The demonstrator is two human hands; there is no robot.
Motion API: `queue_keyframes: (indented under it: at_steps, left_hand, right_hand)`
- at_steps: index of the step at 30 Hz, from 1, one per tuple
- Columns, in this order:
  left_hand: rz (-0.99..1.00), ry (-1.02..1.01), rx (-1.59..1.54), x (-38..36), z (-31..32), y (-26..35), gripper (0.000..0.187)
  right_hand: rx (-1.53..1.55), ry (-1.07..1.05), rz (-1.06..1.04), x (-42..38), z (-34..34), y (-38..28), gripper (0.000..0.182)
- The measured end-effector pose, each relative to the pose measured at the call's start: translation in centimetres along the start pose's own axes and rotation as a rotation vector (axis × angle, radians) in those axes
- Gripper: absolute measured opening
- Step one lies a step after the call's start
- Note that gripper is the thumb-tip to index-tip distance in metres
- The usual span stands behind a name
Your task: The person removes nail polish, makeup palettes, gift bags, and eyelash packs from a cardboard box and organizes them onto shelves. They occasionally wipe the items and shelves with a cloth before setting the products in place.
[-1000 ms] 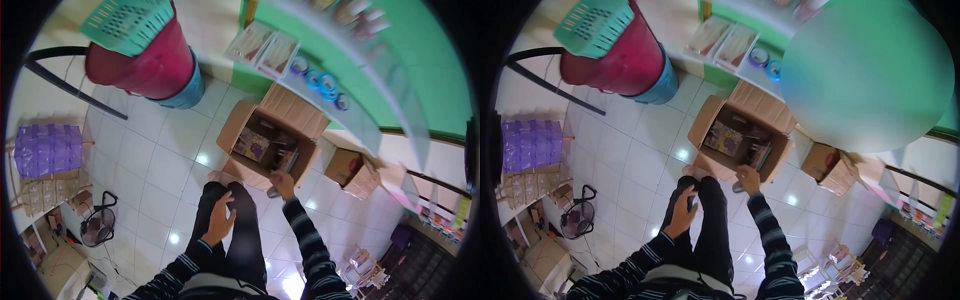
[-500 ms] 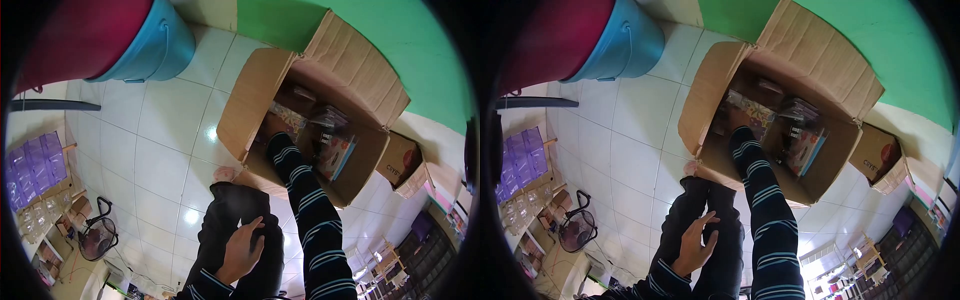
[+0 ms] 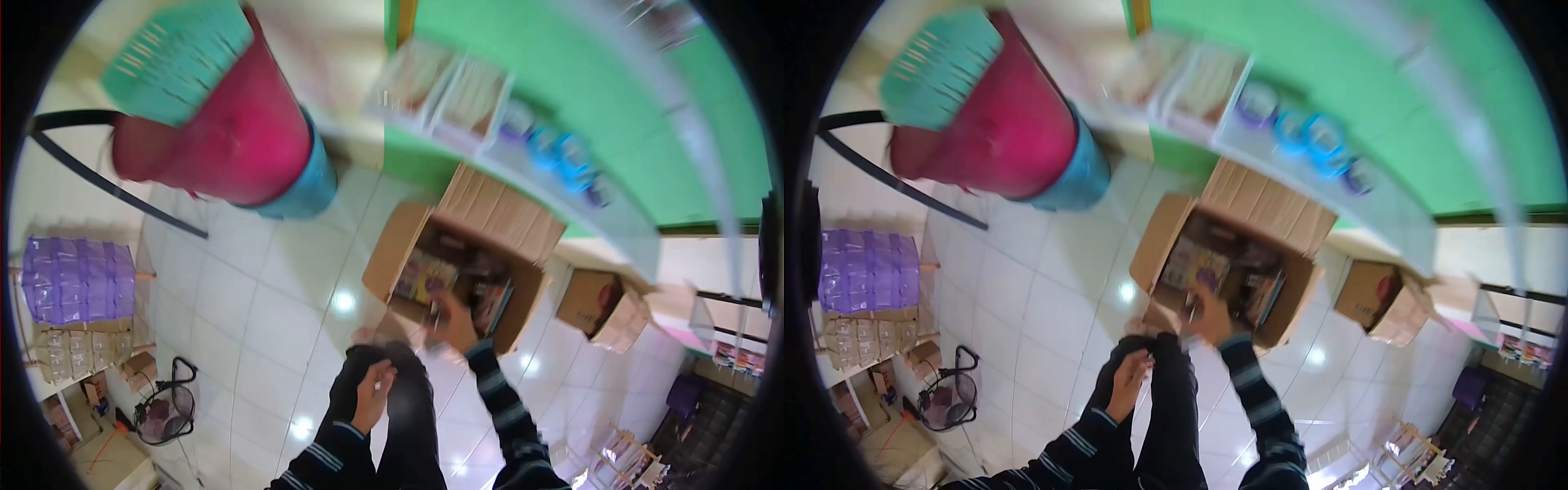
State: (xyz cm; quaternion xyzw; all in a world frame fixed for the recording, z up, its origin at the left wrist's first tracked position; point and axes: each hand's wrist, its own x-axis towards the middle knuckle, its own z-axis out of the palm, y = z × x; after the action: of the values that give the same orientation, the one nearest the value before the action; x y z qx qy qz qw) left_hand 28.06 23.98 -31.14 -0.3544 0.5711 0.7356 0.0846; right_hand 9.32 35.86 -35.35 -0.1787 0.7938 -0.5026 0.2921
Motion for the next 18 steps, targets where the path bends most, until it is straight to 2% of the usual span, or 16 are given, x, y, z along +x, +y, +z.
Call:
queue_keyframes:
  at_steps: [1, 2, 3, 4, 5, 7, 10, 11, 12, 13, 17, 18]
  left_hand:
    - [-0.124, -0.064, -0.215, -1.6, 0.3, 2.7, 0.032]
    - [-0.183, -0.149, -0.322, -3.4, 0.9, 6.0, 0.033]
    - [-0.244, -0.241, -0.419, -5.4, 1.5, 9.7, 0.034]
    - [-0.219, -0.3, -0.239, -7.1, 2.0, 13.4, 0.037]
    - [-0.161, -0.355, -0.138, -8.6, 2.4, 15.9, 0.038]
    - [-0.184, -0.392, -0.065, -11.4, 2.9, 21.0, 0.038]
    - [-0.083, -0.412, -0.215, -14.4, 3.5, 26.0, 0.038]
    - [-0.074, -0.421, -0.214, -14.4, 3.8, 27.3, 0.038]
    - [0.022, -0.457, -0.13, -14.2, 3.9, 28.2, 0.037]
    - [0.112, -0.487, -0.047, -14.3, 3.9, 29.1, 0.035]
    - [0.206, -0.507, -0.07, -14.5, 3.4, 33.6, 0.028]
    - [0.318, -0.536, -0.066, -14.4, 3.1, 34.5, 0.026]
  right_hand:
    - [0.076, 0.066, -0.055, -3.4, 0.8, -1.6, 0.061]
    - [-0.061, -0.045, 0.009, -6.2, -1.1, -8.7, 0.061]
    - [-0.061, -0.059, 0.069, -8.8, -2.1, -14.5, 0.058]
    - [-0.063, 0.047, -0.056, -10.7, -2.3, -17.6, 0.055]
    - [-0.109, 0.099, 0.012, -12.3, -3.2, -21.2, 0.052]
    - [-0.091, 0.197, 0.002, -14.4, -4.8, -25.9, 0.052]
    - [-0.058, 0.223, -0.097, -15.9, -8.1, -32.8, 0.056]
    - [-0.064, 0.232, -0.104, -16.0, -9.0, -34.7, 0.056]
    - [-0.152, 0.245, -0.144, -16.1, -9.5, -36.2, 0.057]
    - [-0.238, 0.252, -0.18, -16.2, -9.9, -37.4, 0.058]
    - [-0.209, 0.222, -0.267, -15.0, -11.2, -40.6, 0.057]
    - [-0.174, 0.173, -0.297, -14.6, -11.7, -41.6, 0.054]
